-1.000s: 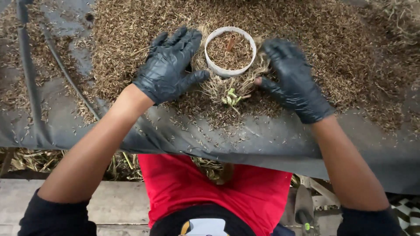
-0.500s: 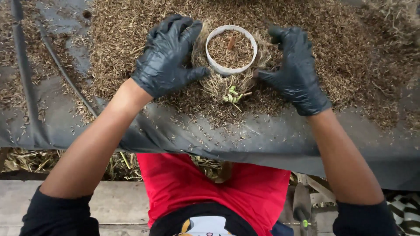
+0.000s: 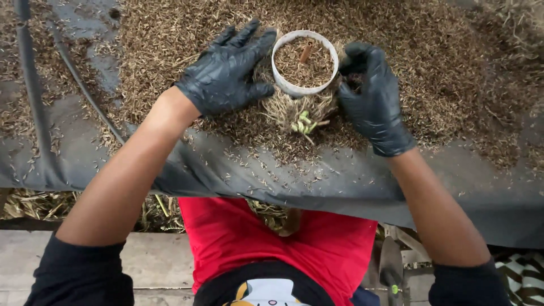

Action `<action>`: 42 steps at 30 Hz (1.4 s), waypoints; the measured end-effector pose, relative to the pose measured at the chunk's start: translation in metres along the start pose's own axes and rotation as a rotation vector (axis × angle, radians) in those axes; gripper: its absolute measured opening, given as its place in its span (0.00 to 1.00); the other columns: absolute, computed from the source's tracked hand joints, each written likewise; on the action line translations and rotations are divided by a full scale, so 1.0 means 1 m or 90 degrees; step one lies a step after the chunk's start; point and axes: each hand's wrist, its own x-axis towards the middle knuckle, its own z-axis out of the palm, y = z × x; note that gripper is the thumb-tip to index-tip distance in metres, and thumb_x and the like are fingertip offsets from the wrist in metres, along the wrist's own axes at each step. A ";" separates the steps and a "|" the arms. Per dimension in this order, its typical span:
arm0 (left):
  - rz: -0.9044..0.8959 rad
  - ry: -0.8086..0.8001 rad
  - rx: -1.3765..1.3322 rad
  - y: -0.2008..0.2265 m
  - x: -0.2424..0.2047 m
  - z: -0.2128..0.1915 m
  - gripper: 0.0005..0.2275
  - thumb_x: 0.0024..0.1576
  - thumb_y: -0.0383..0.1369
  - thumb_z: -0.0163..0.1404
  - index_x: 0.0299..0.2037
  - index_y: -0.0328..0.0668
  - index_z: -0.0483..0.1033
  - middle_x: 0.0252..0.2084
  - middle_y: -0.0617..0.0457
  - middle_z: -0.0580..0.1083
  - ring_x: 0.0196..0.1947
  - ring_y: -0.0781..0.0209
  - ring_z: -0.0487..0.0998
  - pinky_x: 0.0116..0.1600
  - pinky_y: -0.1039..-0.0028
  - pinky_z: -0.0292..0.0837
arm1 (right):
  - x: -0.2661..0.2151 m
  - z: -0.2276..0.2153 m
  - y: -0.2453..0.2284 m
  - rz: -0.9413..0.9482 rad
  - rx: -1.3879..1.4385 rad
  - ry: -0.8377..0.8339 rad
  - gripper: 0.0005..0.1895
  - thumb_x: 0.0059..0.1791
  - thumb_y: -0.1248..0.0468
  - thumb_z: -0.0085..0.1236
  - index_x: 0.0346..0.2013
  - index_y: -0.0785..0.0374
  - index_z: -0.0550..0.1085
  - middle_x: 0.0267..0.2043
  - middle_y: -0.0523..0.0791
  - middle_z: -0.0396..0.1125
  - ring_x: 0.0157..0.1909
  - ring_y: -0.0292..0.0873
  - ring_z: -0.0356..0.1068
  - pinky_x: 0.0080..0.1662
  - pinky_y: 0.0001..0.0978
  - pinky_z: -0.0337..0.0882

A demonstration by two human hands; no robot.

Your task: Arranging fibrous plant material around a small white container on a table covered in substrate to create a base or nest.

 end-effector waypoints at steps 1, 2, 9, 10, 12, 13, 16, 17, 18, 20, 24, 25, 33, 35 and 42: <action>0.000 0.002 0.001 0.003 -0.002 -0.004 0.37 0.64 0.52 0.46 0.77 0.41 0.45 0.79 0.42 0.50 0.78 0.42 0.41 0.76 0.49 0.35 | 0.000 -0.004 0.002 -0.002 -0.001 0.000 0.23 0.50 0.80 0.60 0.56 0.73 0.63 0.46 0.53 0.67 0.44 0.49 0.71 0.47 0.36 0.77; 0.043 0.097 0.018 0.007 -0.005 -0.007 0.34 0.67 0.53 0.41 0.74 0.35 0.48 0.72 0.33 0.57 0.71 0.34 0.54 0.72 0.46 0.50 | -0.002 -0.008 0.003 -0.010 -0.037 -0.009 0.23 0.50 0.79 0.60 0.57 0.73 0.62 0.48 0.54 0.63 0.45 0.50 0.68 0.48 0.37 0.75; -0.105 -0.002 0.011 0.022 -0.011 -0.024 0.39 0.61 0.57 0.48 0.76 0.42 0.49 0.75 0.28 0.51 0.75 0.30 0.47 0.73 0.45 0.38 | -0.004 -0.018 0.026 -0.105 -0.135 -0.092 0.27 0.58 0.60 0.56 0.63 0.80 0.65 0.56 0.65 0.69 0.57 0.65 0.69 0.59 0.54 0.69; -0.105 -0.001 0.012 0.018 -0.007 -0.022 0.39 0.61 0.57 0.48 0.76 0.42 0.49 0.75 0.28 0.51 0.75 0.30 0.47 0.73 0.45 0.38 | -0.003 -0.014 0.026 -0.106 -0.135 -0.090 0.27 0.58 0.60 0.56 0.63 0.80 0.65 0.56 0.65 0.69 0.57 0.65 0.69 0.59 0.54 0.69; -0.058 -0.023 0.004 0.009 0.000 -0.018 0.39 0.61 0.56 0.46 0.76 0.42 0.48 0.76 0.34 0.53 0.76 0.37 0.46 0.75 0.50 0.33 | 0.000 -0.007 0.026 -0.082 -0.111 -0.085 0.34 0.54 0.74 0.62 0.72 0.72 0.57 0.58 0.58 0.71 0.57 0.59 0.66 0.57 0.51 0.63; -0.057 -0.022 0.005 0.014 0.005 -0.024 0.39 0.61 0.56 0.46 0.76 0.42 0.48 0.76 0.34 0.53 0.76 0.37 0.46 0.75 0.50 0.33 | 0.002 -0.006 0.026 -0.083 -0.111 -0.083 0.34 0.54 0.74 0.62 0.72 0.72 0.57 0.58 0.58 0.71 0.57 0.59 0.66 0.57 0.51 0.63; -0.162 -0.158 -0.038 0.012 0.015 -0.030 0.39 0.59 0.59 0.43 0.77 0.55 0.43 0.79 0.40 0.38 0.77 0.36 0.32 0.73 0.39 0.26 | 0.010 -0.007 0.023 -0.046 -0.094 -0.122 0.40 0.50 0.75 0.59 0.74 0.69 0.52 0.70 0.65 0.61 0.69 0.68 0.61 0.72 0.59 0.53; -0.100 -0.134 -0.034 0.001 0.018 -0.024 0.39 0.58 0.58 0.46 0.76 0.52 0.47 0.77 0.43 0.48 0.77 0.40 0.34 0.74 0.44 0.27 | 0.014 -0.010 0.018 0.003 -0.008 -0.150 0.41 0.50 0.78 0.56 0.75 0.69 0.51 0.64 0.63 0.60 0.56 0.58 0.62 0.56 0.47 0.64; -0.036 -0.110 -0.030 -0.010 0.022 -0.018 0.39 0.57 0.57 0.49 0.75 0.49 0.52 0.76 0.46 0.57 0.77 0.45 0.36 0.75 0.50 0.27 | 0.018 -0.014 0.013 0.053 0.076 -0.177 0.42 0.49 0.82 0.52 0.76 0.68 0.49 0.57 0.61 0.59 0.43 0.48 0.63 0.40 0.34 0.75; -0.032 -0.087 -0.047 -0.020 0.020 -0.011 0.39 0.56 0.55 0.52 0.75 0.53 0.53 0.77 0.45 0.54 0.77 0.47 0.36 0.75 0.47 0.30 | 0.020 -0.008 0.015 -0.004 0.089 -0.158 0.38 0.52 0.80 0.53 0.74 0.70 0.50 0.56 0.61 0.61 0.51 0.54 0.66 0.55 0.43 0.73; -0.080 -0.086 -0.069 0.006 0.016 -0.031 0.41 0.55 0.54 0.55 0.75 0.46 0.50 0.78 0.43 0.50 0.77 0.44 0.36 0.74 0.44 0.27 | 0.011 -0.005 0.032 -0.095 -0.022 -0.127 0.48 0.48 0.80 0.56 0.78 0.64 0.44 0.57 0.58 0.59 0.57 0.57 0.61 0.55 0.44 0.72; -0.080 -0.086 -0.069 0.010 0.011 -0.037 0.41 0.55 0.54 0.55 0.75 0.46 0.50 0.78 0.43 0.50 0.77 0.44 0.36 0.74 0.44 0.27 | 0.013 -0.014 0.021 -0.095 -0.023 -0.127 0.48 0.48 0.80 0.56 0.78 0.64 0.44 0.57 0.58 0.59 0.57 0.57 0.61 0.55 0.44 0.72; 0.068 0.098 -0.025 -0.014 -0.011 -0.025 0.31 0.63 0.39 0.58 0.73 0.41 0.59 0.71 0.33 0.65 0.70 0.29 0.62 0.71 0.42 0.51 | -0.008 -0.037 0.005 0.037 0.010 -0.059 0.18 0.58 0.68 0.53 0.62 0.74 0.66 0.52 0.56 0.65 0.47 0.52 0.67 0.48 0.41 0.71; 0.030 0.062 -0.035 -0.013 -0.005 -0.023 0.30 0.63 0.41 0.55 0.73 0.44 0.59 0.72 0.37 0.63 0.72 0.32 0.57 0.72 0.42 0.46 | -0.006 -0.029 -0.001 0.075 0.038 -0.076 0.22 0.56 0.72 0.57 0.64 0.72 0.64 0.52 0.56 0.67 0.48 0.51 0.69 0.49 0.37 0.75; 0.023 0.021 0.023 -0.023 0.011 0.001 0.27 0.63 0.45 0.47 0.72 0.45 0.64 0.72 0.42 0.64 0.75 0.33 0.49 0.73 0.41 0.36 | 0.017 -0.005 0.004 0.085 0.048 -0.114 0.27 0.55 0.67 0.61 0.66 0.70 0.63 0.55 0.53 0.73 0.48 0.48 0.75 0.50 0.40 0.75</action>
